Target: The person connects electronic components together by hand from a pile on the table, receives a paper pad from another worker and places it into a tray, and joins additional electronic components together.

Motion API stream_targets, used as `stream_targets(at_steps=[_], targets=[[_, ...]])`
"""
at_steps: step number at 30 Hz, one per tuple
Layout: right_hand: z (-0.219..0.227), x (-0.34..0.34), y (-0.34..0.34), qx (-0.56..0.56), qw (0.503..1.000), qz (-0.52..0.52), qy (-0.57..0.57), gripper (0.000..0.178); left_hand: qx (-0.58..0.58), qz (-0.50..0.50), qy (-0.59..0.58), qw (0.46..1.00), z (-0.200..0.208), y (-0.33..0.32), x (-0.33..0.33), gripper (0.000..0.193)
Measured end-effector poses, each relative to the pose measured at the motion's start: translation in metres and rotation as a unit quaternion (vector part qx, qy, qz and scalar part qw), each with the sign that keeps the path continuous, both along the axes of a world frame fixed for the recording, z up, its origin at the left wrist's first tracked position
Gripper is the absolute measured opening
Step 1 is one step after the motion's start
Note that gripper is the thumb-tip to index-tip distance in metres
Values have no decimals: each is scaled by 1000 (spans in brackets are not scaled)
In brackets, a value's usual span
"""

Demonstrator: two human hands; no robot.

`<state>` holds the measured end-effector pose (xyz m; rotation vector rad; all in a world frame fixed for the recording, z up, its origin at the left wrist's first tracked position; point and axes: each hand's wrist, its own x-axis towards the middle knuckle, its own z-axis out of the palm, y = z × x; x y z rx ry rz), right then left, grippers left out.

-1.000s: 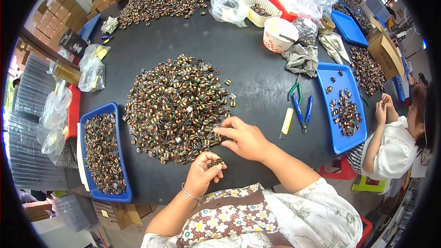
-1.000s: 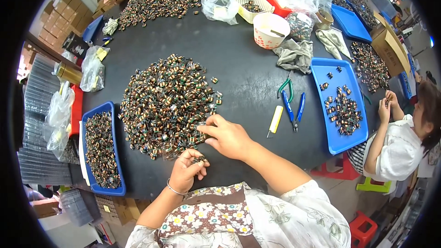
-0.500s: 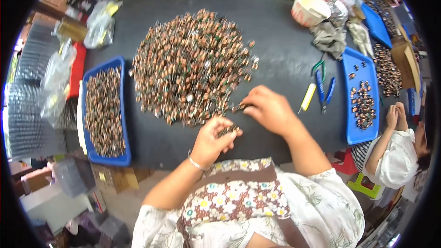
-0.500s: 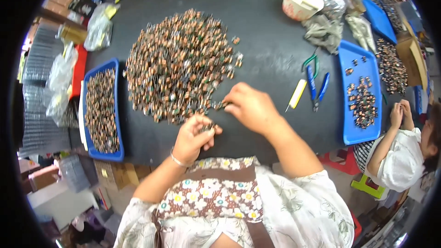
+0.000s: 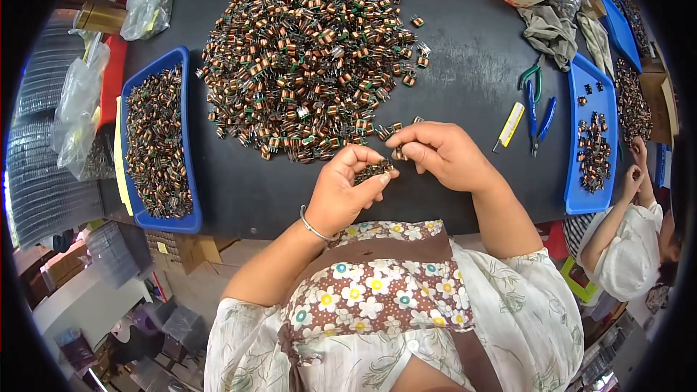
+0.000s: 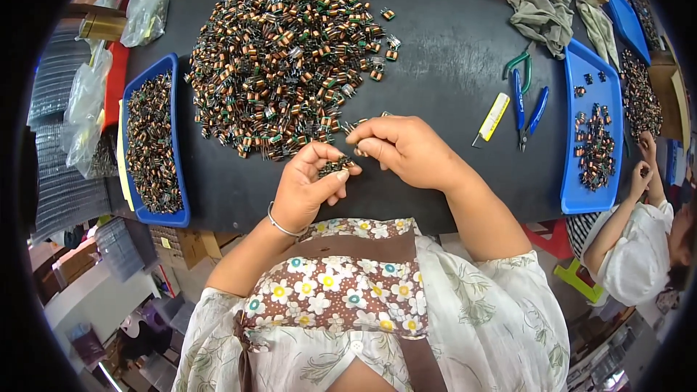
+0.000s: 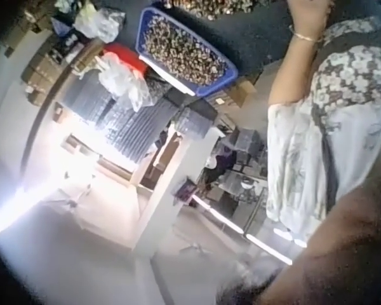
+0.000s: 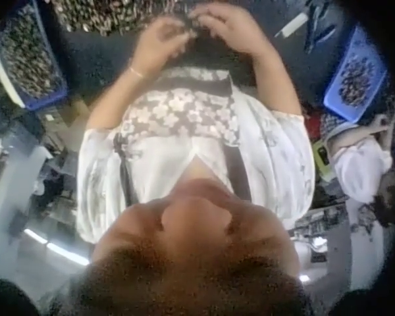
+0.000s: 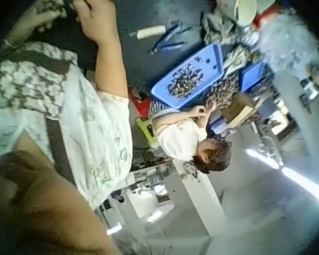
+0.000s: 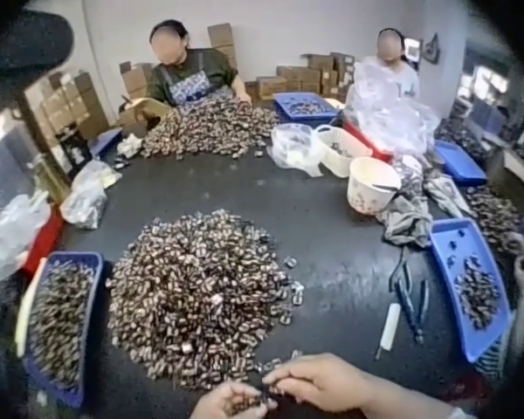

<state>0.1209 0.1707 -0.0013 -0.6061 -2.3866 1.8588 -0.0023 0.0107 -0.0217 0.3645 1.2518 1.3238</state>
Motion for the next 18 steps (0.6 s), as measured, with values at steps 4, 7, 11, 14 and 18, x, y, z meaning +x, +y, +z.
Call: stream_targets(at_steps=[4,7,11,14,18], targets=[[-2,-1,-4,-115,992,25,36,14,-1,10,-3,1000,5,2,0,20],[-10,-2,-7,-155,985,24,65,15,17,13,-17,1000,2,2,0,22],[-20,-4,-12,-114,986,31,117,18,-2,12,-34,999,2,4,-2,20],[-20,-3,-13,-82,987,42,130,19,0,4,-49,999,1,3,-4,17],[-10,-3,-1,65,990,-5,125,24,-22,-8,-6,1000,3,3,-1,11]])
